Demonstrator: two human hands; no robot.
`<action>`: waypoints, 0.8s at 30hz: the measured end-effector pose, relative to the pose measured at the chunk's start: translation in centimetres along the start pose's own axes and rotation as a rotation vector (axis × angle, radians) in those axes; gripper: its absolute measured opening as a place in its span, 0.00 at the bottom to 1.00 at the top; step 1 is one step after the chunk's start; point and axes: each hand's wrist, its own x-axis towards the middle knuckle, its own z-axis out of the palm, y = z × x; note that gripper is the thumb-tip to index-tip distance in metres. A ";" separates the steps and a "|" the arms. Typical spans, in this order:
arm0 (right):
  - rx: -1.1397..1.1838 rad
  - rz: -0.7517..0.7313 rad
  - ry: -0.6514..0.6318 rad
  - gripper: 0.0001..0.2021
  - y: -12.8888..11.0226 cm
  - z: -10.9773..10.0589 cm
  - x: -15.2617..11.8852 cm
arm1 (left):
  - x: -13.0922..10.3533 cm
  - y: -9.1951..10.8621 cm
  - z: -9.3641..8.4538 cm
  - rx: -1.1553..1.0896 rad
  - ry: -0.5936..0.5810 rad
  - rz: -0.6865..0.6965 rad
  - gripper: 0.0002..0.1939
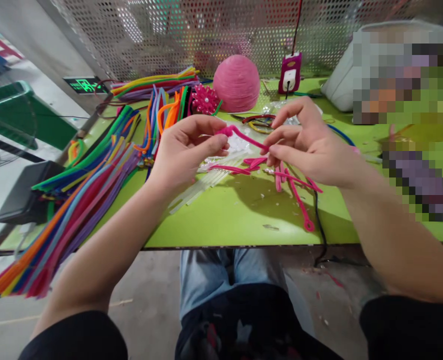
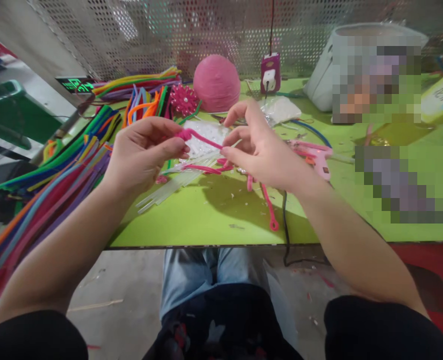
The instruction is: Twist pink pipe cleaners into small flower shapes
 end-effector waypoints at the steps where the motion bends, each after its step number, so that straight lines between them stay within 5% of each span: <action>1: 0.017 -0.007 -0.039 0.13 -0.4 -0.6 0.1 | 0.2 -0.2 -0.2 -0.014 0.034 -0.002 0.14; 4: 0.016 0.003 -0.183 0.03 -1.6 -1.8 0.2 | 0.5 -0.5 -0.5 0.002 0.079 -0.031 0.18; 8: 0.063 -0.034 -0.298 0.08 -2.3 -1.6 0.0 | 0.3 -0.5 -0.3 0.058 0.057 -0.039 0.18; 12: 0.031 -0.233 -0.162 0.08 -1.4 -0.5 -0.2 | 0.0 -0.1 0.2 -0.077 0.069 -0.042 0.15; 18: -0.404 -0.504 0.052 0.23 -0.6 1.4 -0.3 | -0.8 1.2 1.1 -0.253 0.046 -0.077 0.11; 24: -0.246 -0.400 0.039 0.38 -2.9 2.1 -1.4 | -1.4 1.4 2.1 -0.398 -0.016 -0.217 0.05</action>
